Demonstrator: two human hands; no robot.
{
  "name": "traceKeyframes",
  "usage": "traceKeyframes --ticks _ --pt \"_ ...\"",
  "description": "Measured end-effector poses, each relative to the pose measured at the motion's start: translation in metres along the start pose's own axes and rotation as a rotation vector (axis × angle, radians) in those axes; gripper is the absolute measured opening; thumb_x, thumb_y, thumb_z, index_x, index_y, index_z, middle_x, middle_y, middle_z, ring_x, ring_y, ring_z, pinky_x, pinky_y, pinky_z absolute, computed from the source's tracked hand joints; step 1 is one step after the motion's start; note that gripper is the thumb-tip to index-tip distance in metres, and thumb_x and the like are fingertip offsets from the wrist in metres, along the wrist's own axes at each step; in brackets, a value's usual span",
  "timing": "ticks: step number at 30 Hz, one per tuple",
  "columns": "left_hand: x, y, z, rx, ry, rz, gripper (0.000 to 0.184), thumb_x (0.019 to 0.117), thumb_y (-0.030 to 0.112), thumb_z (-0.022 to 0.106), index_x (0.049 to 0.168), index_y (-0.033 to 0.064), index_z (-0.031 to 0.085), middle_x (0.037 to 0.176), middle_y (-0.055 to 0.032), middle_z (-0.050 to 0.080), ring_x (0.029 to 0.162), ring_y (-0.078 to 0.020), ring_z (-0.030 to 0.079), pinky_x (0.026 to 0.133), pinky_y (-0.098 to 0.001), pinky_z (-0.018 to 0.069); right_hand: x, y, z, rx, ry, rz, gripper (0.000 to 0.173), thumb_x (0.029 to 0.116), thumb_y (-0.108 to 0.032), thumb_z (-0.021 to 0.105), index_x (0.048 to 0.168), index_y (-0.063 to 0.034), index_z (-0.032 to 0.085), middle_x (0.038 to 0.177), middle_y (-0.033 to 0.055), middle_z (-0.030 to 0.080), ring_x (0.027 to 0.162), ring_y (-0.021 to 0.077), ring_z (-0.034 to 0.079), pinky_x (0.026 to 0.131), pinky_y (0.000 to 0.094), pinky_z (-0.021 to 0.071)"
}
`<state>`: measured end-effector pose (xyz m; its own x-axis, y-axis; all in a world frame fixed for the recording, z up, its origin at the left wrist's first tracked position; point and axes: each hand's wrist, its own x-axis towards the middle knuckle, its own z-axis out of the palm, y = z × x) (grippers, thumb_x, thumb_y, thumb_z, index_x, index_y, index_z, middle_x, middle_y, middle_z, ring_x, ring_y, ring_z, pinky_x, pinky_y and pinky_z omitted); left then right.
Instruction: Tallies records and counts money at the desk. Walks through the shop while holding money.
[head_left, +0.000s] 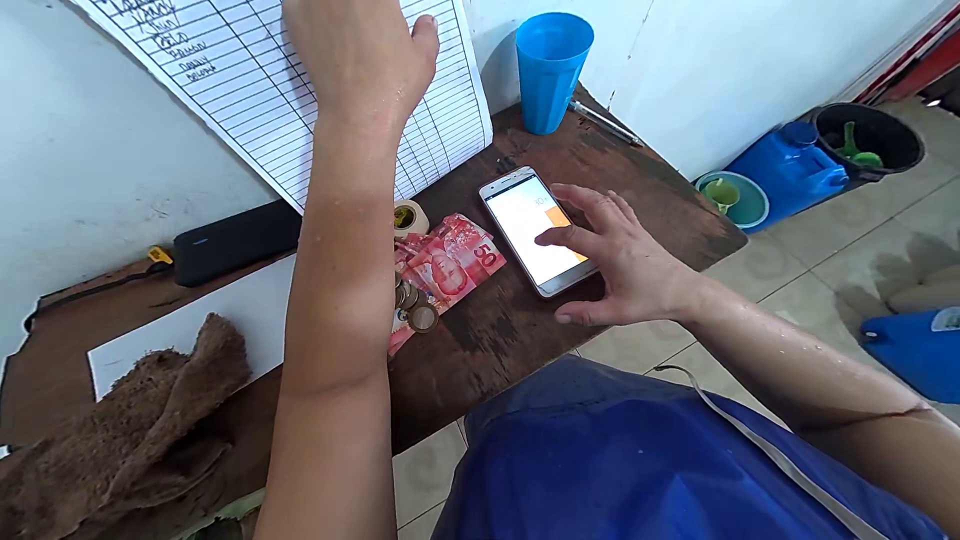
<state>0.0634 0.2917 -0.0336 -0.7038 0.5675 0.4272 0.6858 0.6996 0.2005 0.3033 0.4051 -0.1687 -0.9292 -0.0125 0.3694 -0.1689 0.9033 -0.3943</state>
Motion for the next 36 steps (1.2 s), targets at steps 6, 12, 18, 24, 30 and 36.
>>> traceKeyframes --ticks 6,12,18,24,30,36 --pt "0.000 -0.001 -0.002 -0.013 0.002 -0.007 0.038 0.0972 0.032 0.062 0.112 -0.0024 0.071 0.113 -0.0301 0.067 0.115 -0.0488 0.060 0.095 -0.0675 0.0394 0.014 -0.004 0.005 -0.066 -0.081 -0.009 0.081 0.0718 -0.078 0.064 0.126 -0.0186 0.071 0.158 0.0237 0.039 0.148 0.0489 0.030 0.109 0.0803 0.0169" --pt "0.001 -0.003 -0.001 -0.049 0.010 0.000 0.037 0.0972 0.031 0.063 0.112 -0.0022 0.071 0.113 -0.0297 0.067 0.114 -0.0483 0.061 0.095 -0.0676 0.0401 -0.003 -0.002 -0.002 -0.045 -0.075 0.020 0.082 0.0720 -0.080 0.062 0.125 -0.0174 0.071 0.158 0.0241 0.037 0.149 0.0477 0.029 0.110 0.0791 0.0157" --pt "0.002 -0.002 -0.002 -0.032 0.009 0.003 0.039 0.0974 0.032 0.062 0.113 -0.0032 0.070 0.114 -0.0307 0.066 0.116 -0.0491 0.060 0.096 -0.0681 0.0395 -0.021 0.006 -0.013 0.015 0.028 0.067 0.090 0.0764 -0.080 0.058 0.134 -0.0115 0.065 0.158 0.0251 0.037 0.144 0.0470 0.037 0.110 0.0762 0.0218" --pt "0.003 -0.002 -0.003 0.000 -0.019 -0.003 0.045 0.0996 0.034 0.059 0.121 -0.0047 0.067 0.121 -0.0325 0.064 0.121 -0.0507 0.057 0.099 -0.0699 0.0354 -0.028 0.014 -0.006 0.034 0.132 0.091 0.081 0.0785 -0.073 0.062 0.122 -0.0050 0.068 0.152 0.0268 0.043 0.140 0.0438 0.042 0.110 0.0703 0.0261" --pt "-0.003 0.004 -0.009 0.027 -0.056 -0.032 0.077 0.1008 0.035 0.059 0.160 0.0004 0.024 0.116 -0.0368 0.065 0.111 -0.0589 0.060 0.093 -0.0753 0.0393 -0.031 0.015 0.001 0.010 0.131 0.039 0.077 0.0838 -0.076 0.056 0.119 -0.0102 0.072 0.150 0.0229 0.049 0.139 0.0424 0.046 0.112 0.0724 0.0251" --pt "-0.006 0.009 -0.012 0.067 -0.073 -0.045 0.090 0.1005 0.030 0.062 0.164 0.0050 0.004 0.103 -0.0300 0.070 0.099 -0.0511 0.067 0.090 -0.0698 0.0420 -0.028 0.014 0.002 0.009 0.153 0.035 0.092 0.0822 -0.083 0.047 0.133 -0.0084 0.063 0.143 0.0244 0.055 0.132 0.0423 0.054 0.110 0.0713 0.0289"
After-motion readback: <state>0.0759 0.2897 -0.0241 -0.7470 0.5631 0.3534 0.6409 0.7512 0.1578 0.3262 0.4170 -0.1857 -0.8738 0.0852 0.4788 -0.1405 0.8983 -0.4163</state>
